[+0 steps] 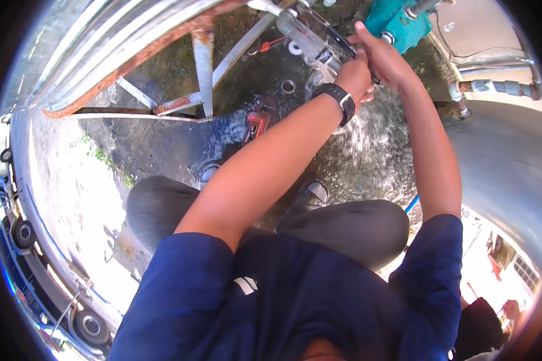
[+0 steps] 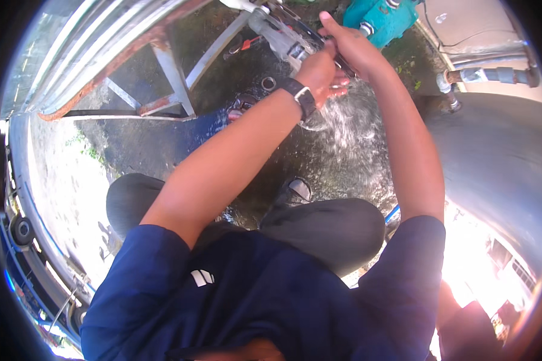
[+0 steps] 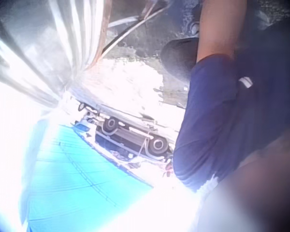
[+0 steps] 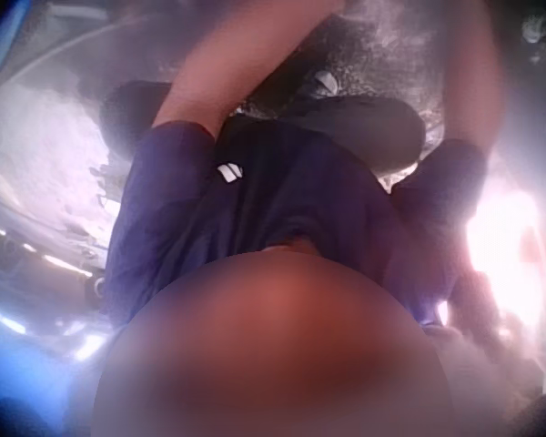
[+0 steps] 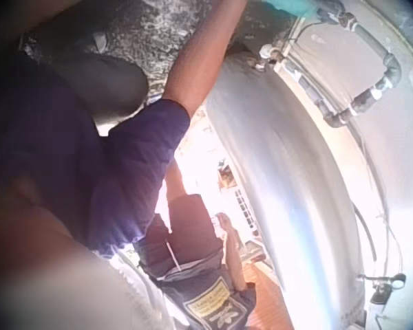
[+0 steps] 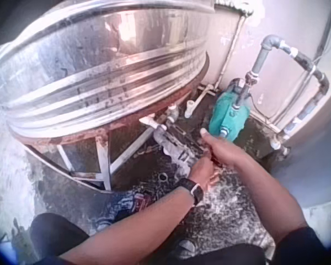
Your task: The person uses a pipe wrench to tighten a fitting on a water pipe connected to a large metal tank. Water leaks from the joint during the process. The person then uses a screwdriver to adjust a valve on the pipe.
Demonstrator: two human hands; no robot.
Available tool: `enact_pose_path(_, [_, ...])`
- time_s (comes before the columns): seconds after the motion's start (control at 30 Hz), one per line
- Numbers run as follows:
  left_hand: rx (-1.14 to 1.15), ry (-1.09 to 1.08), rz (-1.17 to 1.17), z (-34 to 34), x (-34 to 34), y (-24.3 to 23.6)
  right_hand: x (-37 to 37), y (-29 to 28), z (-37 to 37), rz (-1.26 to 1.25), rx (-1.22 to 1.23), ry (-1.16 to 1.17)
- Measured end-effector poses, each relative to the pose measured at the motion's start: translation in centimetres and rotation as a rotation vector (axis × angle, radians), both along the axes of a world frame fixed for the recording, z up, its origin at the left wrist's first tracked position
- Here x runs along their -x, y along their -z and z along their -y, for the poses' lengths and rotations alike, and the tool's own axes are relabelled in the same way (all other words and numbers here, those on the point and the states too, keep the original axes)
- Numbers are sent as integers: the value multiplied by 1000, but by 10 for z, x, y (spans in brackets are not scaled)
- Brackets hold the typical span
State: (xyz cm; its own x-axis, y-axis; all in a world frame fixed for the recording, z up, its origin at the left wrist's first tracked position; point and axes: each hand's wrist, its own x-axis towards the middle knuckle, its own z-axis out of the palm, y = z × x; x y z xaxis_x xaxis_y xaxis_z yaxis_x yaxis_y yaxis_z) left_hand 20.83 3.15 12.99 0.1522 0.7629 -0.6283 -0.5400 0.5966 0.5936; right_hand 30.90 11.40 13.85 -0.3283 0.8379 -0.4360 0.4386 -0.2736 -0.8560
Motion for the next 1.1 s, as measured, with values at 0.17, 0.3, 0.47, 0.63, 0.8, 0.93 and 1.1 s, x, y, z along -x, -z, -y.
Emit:
enact_pose_path(0.17, [-53, 66, 157, -7, 1, 4, 19, -14, 5, 159, 48, 145])
enact_pose_path(0.3, [10, 24, 312, -5, 0, 13, 34, -30, 17, 431, -156, 1])
enact_pose_path(0.47, [117, 49, 471, -19, 13, 24, 13, -82, 61, 1049, -600, -189])
enact_pose_path(0.63, [205, 108, 427, -31, 14, 23, 12, -39, 136, 1308, 149, -642])
enact_pose_path(0.8, [271, 67, 411, -34, 9, 3, 107, 93, 147, 625, -138, -377])
enact_pose_path(0.93, [226, 186, 396, -50, 23, -4, 214, 181, 59, 723, -600, -171])
enact_pose_path(1.1, [215, 300, 431, -54, 38, 9, 254, 249, 5, 1080, -960, -177])
